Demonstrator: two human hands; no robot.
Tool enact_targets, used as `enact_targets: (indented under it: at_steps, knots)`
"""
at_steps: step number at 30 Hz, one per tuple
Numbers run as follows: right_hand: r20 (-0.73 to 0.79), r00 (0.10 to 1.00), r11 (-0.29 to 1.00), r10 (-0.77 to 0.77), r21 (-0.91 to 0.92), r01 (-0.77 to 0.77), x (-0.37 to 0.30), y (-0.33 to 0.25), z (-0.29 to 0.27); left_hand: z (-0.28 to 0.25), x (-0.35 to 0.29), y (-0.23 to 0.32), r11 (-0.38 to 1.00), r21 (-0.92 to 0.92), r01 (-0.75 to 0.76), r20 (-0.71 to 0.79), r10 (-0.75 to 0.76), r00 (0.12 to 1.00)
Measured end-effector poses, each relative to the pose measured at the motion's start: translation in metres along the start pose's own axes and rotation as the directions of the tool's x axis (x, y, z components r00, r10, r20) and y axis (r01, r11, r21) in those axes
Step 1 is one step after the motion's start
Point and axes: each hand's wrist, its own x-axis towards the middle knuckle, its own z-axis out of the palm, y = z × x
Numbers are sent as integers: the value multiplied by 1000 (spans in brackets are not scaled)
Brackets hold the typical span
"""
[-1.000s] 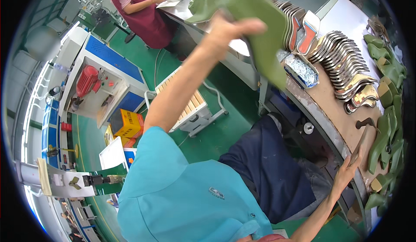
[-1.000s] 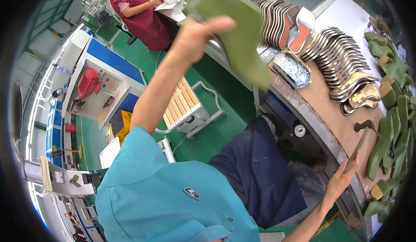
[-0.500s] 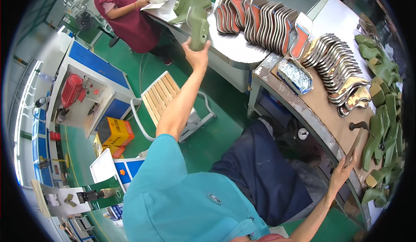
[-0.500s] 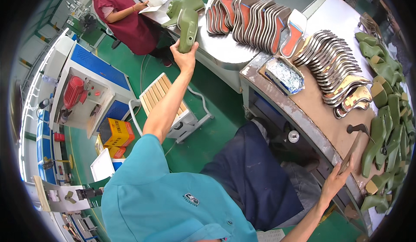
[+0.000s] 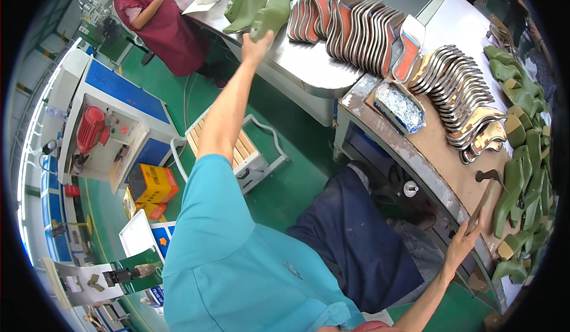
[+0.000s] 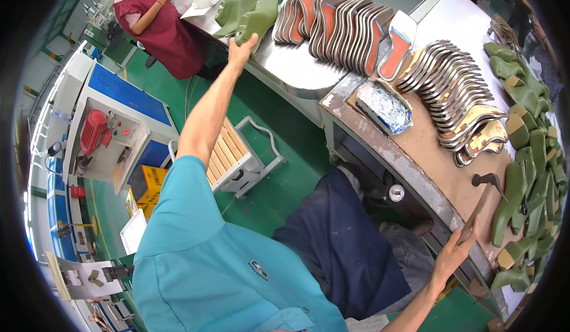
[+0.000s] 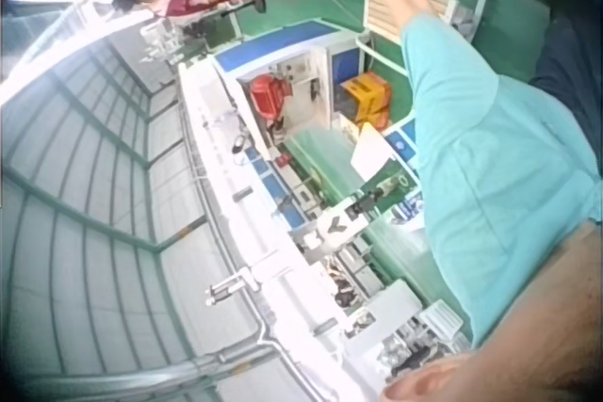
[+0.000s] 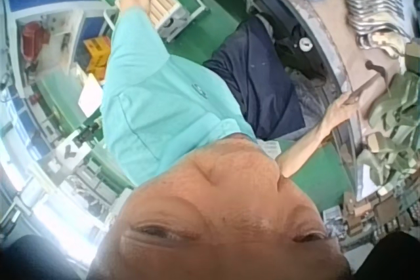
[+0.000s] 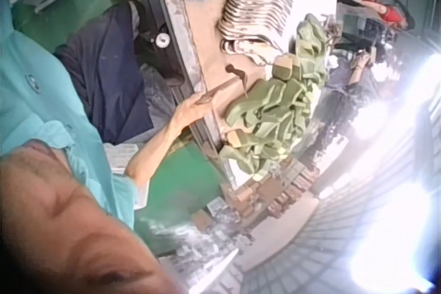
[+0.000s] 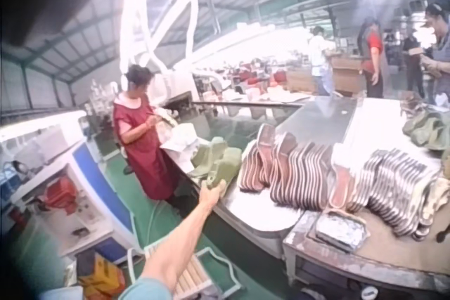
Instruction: Attaching insoles to shoe lasts and securing them with a hammer on a workstation.
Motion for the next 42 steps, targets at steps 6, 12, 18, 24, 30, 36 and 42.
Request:
enact_targets:
  at_steps: [6, 12, 18, 24, 30, 36, 42]
  knots:
    - [-15, 997, 997, 70, 46, -69, -3, -6, -3, 19, -37, 60, 728, 235, -644, -378, 679, 629]
    - [14, 999, 999, 33, 8, -33, -4, -8, -2, 92, -30, 84, 995, 42, -86, 13, 85, 996]
    - [22, 998, 998, 67, 9, -67, -9, -13, -7, 106, -21, 100, 985, 74, 153, 81, -159, 984]
    - [47, 997, 997, 58, -55, -56, -4, -23, -6, 114, -38, 109, 988, 151, -15, 7, 14, 1000]
    - [183, 946, 954, 267, -192, -232, 11, -42, 3, 121, -75, 111, 999, -17, -28, 37, 29, 999]
    - [117, 992, 985, -41, -162, 60, 8, -31, 25, 133, -70, 106, 985, -145, -93, 36, 99, 994]
    - [117, 992, 964, -38, -256, 67, 6, -20, 27, 125, -48, 118, 961, -238, 143, 138, -113, 984]
